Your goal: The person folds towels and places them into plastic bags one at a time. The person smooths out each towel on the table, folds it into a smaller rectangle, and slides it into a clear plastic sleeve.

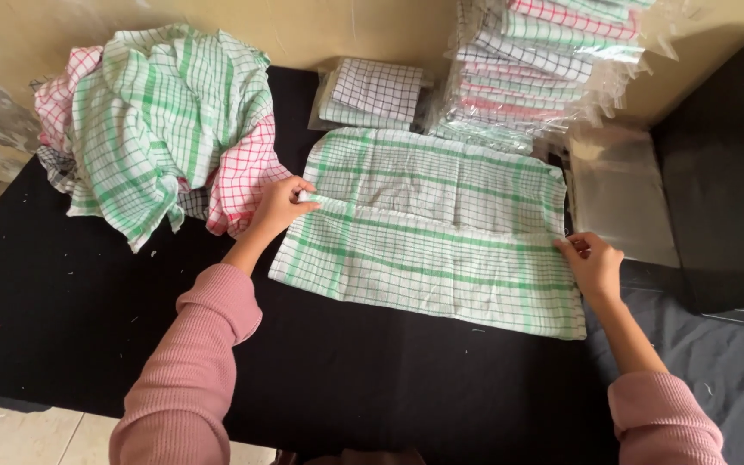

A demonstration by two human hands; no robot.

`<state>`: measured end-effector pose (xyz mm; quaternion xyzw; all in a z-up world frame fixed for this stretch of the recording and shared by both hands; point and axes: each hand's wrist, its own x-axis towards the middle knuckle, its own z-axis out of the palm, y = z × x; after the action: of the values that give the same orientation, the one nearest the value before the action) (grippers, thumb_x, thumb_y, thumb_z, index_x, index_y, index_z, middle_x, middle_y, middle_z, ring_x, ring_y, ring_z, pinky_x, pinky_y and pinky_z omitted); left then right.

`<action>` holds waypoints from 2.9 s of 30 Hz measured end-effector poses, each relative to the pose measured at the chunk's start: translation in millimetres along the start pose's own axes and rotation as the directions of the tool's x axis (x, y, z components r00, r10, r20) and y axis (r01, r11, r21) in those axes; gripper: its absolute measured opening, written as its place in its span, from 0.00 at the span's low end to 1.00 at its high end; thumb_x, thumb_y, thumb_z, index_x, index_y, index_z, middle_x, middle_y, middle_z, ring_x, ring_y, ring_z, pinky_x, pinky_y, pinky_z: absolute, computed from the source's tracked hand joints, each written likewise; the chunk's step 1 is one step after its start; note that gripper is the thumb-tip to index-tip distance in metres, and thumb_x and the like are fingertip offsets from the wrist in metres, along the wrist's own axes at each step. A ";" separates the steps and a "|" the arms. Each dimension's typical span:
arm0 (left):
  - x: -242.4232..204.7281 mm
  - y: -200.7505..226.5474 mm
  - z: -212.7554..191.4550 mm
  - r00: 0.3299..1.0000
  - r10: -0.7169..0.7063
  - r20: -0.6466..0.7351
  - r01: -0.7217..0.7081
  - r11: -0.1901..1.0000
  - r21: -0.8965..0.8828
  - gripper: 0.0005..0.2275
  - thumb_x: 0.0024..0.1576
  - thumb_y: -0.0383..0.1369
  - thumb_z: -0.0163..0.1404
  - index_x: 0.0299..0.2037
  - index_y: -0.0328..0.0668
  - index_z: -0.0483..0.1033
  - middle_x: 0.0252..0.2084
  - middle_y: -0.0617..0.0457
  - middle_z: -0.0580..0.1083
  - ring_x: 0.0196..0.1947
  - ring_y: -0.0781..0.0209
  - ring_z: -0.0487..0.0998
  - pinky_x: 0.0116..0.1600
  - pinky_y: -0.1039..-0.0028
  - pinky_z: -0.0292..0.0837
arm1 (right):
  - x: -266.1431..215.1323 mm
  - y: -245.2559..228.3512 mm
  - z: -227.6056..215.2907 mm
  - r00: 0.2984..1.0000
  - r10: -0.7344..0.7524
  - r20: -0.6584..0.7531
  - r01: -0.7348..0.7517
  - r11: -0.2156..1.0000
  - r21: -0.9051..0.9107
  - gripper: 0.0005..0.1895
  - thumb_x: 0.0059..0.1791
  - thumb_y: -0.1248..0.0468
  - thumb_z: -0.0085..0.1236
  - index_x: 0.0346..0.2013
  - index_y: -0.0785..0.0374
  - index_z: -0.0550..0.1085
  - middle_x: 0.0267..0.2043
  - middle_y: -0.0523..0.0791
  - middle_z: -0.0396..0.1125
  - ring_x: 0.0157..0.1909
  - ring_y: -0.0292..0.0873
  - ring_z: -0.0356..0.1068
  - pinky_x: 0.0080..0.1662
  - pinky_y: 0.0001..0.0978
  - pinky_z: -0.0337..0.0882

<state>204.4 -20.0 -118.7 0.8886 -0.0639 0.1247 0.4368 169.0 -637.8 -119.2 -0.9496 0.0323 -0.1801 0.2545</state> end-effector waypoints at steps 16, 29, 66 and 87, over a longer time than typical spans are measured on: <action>-92.4 155.7 106.6 0.815 0.503 0.288 -0.576 0.755 0.312 0.24 0.60 0.49 0.48 0.65 0.52 0.70 0.68 0.41 0.67 0.71 0.39 0.62 0.66 0.36 0.56 | -79.2 -186.2 49.4 0.759 -0.647 0.069 0.650 0.758 -0.046 0.29 0.51 0.55 0.55 0.65 0.63 0.70 0.65 0.56 0.66 0.66 0.63 0.64 0.59 0.56 0.67; -83.2 109.6 104.1 0.952 0.237 -0.194 -0.075 0.794 0.603 0.26 0.49 0.41 0.54 0.52 0.24 0.77 0.57 0.22 0.71 0.65 0.18 0.63 0.67 0.33 0.51 | -48.3 -67.3 90.6 0.900 -0.409 0.152 0.428 0.760 -0.489 0.28 0.54 0.56 0.47 0.67 0.65 0.67 0.70 0.59 0.60 0.74 0.63 0.57 0.67 0.61 0.59; -134.4 85.2 -46.9 0.807 0.241 0.539 -0.465 0.822 0.329 0.41 0.50 0.56 0.58 0.72 0.45 0.61 0.74 0.39 0.57 0.73 0.35 0.56 0.74 0.47 0.48 | -100.1 -10.9 -41.3 0.737 -0.536 0.411 0.651 0.727 -0.219 0.53 0.37 0.28 0.58 0.71 0.49 0.63 0.77 0.44 0.53 0.79 0.51 0.48 0.74 0.57 0.48; -166.3 127.4 -109.4 0.700 -0.171 0.694 -0.263 0.842 0.472 0.26 0.46 0.58 0.62 0.50 0.55 0.80 0.48 0.56 0.78 0.50 0.54 0.79 0.73 0.53 0.52 | -128.4 -37.8 -111.2 0.638 -0.200 0.743 0.454 0.878 -0.153 0.21 0.43 0.62 0.67 0.51 0.45 0.80 0.55 0.36 0.77 0.58 0.37 0.77 0.61 0.32 0.74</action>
<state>-1.9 -10.3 -3.7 0.9493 -0.2133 -0.2047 0.1067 8.2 -637.7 -52.8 -0.9621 -0.2136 0.1625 0.0491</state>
